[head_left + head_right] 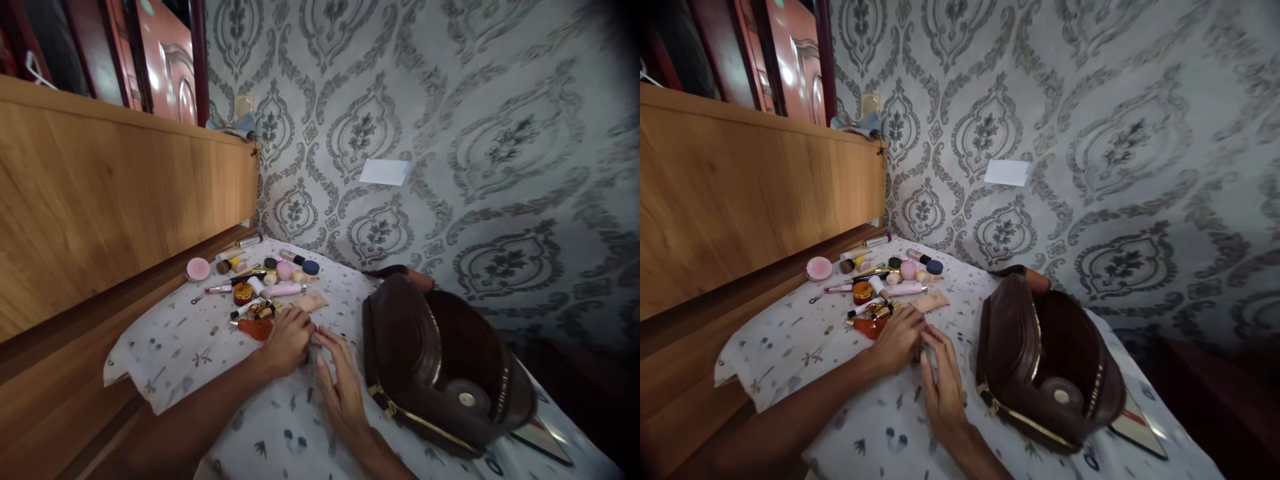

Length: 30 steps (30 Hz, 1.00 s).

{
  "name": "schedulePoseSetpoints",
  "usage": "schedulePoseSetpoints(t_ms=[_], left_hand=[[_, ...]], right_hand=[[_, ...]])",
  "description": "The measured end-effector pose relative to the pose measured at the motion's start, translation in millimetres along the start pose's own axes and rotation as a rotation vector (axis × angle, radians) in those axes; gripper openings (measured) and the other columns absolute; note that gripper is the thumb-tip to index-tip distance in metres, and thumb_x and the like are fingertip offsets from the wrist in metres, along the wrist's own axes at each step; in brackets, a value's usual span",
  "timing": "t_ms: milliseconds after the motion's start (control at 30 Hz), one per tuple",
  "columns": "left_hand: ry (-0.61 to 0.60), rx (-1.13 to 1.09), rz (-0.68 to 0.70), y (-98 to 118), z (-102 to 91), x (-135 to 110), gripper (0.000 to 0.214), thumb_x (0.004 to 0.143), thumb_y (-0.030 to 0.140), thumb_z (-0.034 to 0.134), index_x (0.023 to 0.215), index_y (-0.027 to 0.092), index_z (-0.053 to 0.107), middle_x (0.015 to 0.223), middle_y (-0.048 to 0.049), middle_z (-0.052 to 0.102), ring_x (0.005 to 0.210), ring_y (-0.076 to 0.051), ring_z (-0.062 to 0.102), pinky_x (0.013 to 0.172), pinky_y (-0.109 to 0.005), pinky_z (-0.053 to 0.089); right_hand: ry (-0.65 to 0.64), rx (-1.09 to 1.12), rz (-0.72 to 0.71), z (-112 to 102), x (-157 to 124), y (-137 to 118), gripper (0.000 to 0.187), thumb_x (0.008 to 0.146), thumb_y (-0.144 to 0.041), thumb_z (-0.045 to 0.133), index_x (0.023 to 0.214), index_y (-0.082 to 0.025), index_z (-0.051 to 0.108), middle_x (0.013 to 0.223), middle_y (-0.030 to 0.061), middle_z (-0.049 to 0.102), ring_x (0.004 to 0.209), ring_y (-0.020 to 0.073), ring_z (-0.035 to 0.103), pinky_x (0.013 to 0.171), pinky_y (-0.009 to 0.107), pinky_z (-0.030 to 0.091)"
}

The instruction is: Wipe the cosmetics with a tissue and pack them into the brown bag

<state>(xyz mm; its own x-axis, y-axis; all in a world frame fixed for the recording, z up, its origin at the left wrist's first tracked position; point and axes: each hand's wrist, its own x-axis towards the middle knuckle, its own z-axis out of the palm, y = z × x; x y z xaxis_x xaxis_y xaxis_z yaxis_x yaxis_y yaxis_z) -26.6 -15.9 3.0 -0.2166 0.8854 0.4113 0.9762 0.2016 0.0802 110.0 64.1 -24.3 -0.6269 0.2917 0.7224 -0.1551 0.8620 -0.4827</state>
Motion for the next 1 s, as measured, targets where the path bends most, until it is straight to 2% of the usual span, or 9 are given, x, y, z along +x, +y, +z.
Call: schedulePoseSetpoints(t_ms=[133,233,367,433,500,600,733,833,1000], left_hand=[[0.035,0.06,-0.181,-15.0,3.6,0.5,0.03,0.094,0.022,0.047,0.12,0.012,0.057,0.131,-0.0197,0.056,0.124,-0.034,0.049,0.103,-0.056,0.038],[0.026,0.08,-0.249,-17.5,6.7,-0.6,0.034,0.097,0.032,0.047,0.123,0.013,0.056,0.126,-0.019,0.061,0.123,-0.035,0.051,0.108,-0.063,0.029],[0.015,0.077,-0.29,-25.3,-3.2,2.7,0.029,0.099,0.037,0.043,0.114,0.02,0.061,0.113,-0.0093,0.068,0.111,-0.026,0.059,0.104,-0.049,0.04],[0.018,0.096,-0.339,-42.7,-16.3,4.4,0.027,0.098,0.028,0.042,0.118,0.022,0.059,0.12,-0.0081,0.065,0.113,-0.022,0.058,0.099,-0.04,0.045],[0.003,0.141,-0.424,-71.7,-33.2,2.1,0.031,0.095,0.016,0.042,0.12,0.019,0.058,0.122,-0.0108,0.063,0.113,-0.023,0.058,0.096,-0.038,0.046],[-0.051,0.239,-0.58,-126.8,-59.6,-13.1,0.04,0.089,0.011,0.044,0.128,0.013,0.054,0.135,-0.0226,0.052,0.126,-0.036,0.047,0.097,-0.054,0.042],[-0.223,0.307,-0.646,-186.1,-81.8,-43.4,0.051,0.079,0.017,0.063,0.129,0.012,0.053,0.148,-0.0282,0.038,0.138,-0.046,0.03,0.102,-0.068,0.031],[-0.298,0.326,-0.634,-205.4,-85.6,-56.8,0.05,0.083,0.006,0.048,0.132,0.015,0.051,0.149,-0.0234,0.039,0.14,-0.038,0.03,0.103,-0.061,0.034],[-0.287,0.331,-0.634,-207.6,-86.8,-56.4,0.049,0.088,0.007,0.034,0.134,0.015,0.049,0.137,-0.0212,0.048,0.129,-0.035,0.039,0.098,-0.055,0.04]], right_hand=[[-0.076,0.015,0.046,7.7,-9.9,4.8,0.03,0.1,-0.025,0.044,0.127,-0.024,0.055,0.126,0.0091,0.062,0.119,0.0214,0.059,0.101,0.04,0.051],[-0.096,0.035,0.052,8.3,-12.6,6.1,0.029,0.1,-0.026,0.042,0.125,-0.024,0.057,0.123,0.009,0.063,0.117,0.021,0.06,0.101,0.04,0.051],[-0.096,0.066,0.062,8.4,-11.3,6.8,0.027,0.1,-0.027,0.043,0.122,-0.023,0.059,0.119,0.0095,0.065,0.114,0.0213,0.062,0.098,0.039,0.053],[-0.097,0.084,0.073,8.5,-10.3,7.2,0.027,0.1,-0.028,0.043,0.119,-0.022,0.061,0.118,0.0097,0.066,0.113,0.022,0.062,0.097,0.039,0.053],[-0.095,0.097,0.087,8.2,-9.4,7.4,0.026,0.1,-0.029,0.044,0.117,-0.021,0.062,0.117,0.01,0.066,0.112,0.0226,0.063,0.097,0.04,0.053],[-0.106,0.107,0.103,6.7,-7.8,6.6,0.026,0.1,-0.029,0.044,0.116,-0.02,0.063,0.115,0.0105,0.067,0.11,0.0226,0.063,0.096,0.04,0.053],[-0.129,0.146,0.127,5.0,-4.9,4.1,0.026,0.1,-0.029,0.043,0.114,-0.02,0.063,0.112,0.0103,0.068,0.108,0.0222,0.064,0.096,0.037,0.052],[-0.141,0.178,0.151,5.1,-3.2,2.6,0.027,0.101,-0.03,0.041,0.113,-0.02,0.064,0.11,0.0097,0.068,0.107,0.0215,0.064,0.096,0.036,0.051],[-0.152,0.189,0.215,5.5,-2.0,2.1,0.028,0.1,-0.033,0.041,0.109,-0.019,0.064,0.108,0.01,0.067,0.105,0.0216,0.063,0.093,0.035,0.051]])
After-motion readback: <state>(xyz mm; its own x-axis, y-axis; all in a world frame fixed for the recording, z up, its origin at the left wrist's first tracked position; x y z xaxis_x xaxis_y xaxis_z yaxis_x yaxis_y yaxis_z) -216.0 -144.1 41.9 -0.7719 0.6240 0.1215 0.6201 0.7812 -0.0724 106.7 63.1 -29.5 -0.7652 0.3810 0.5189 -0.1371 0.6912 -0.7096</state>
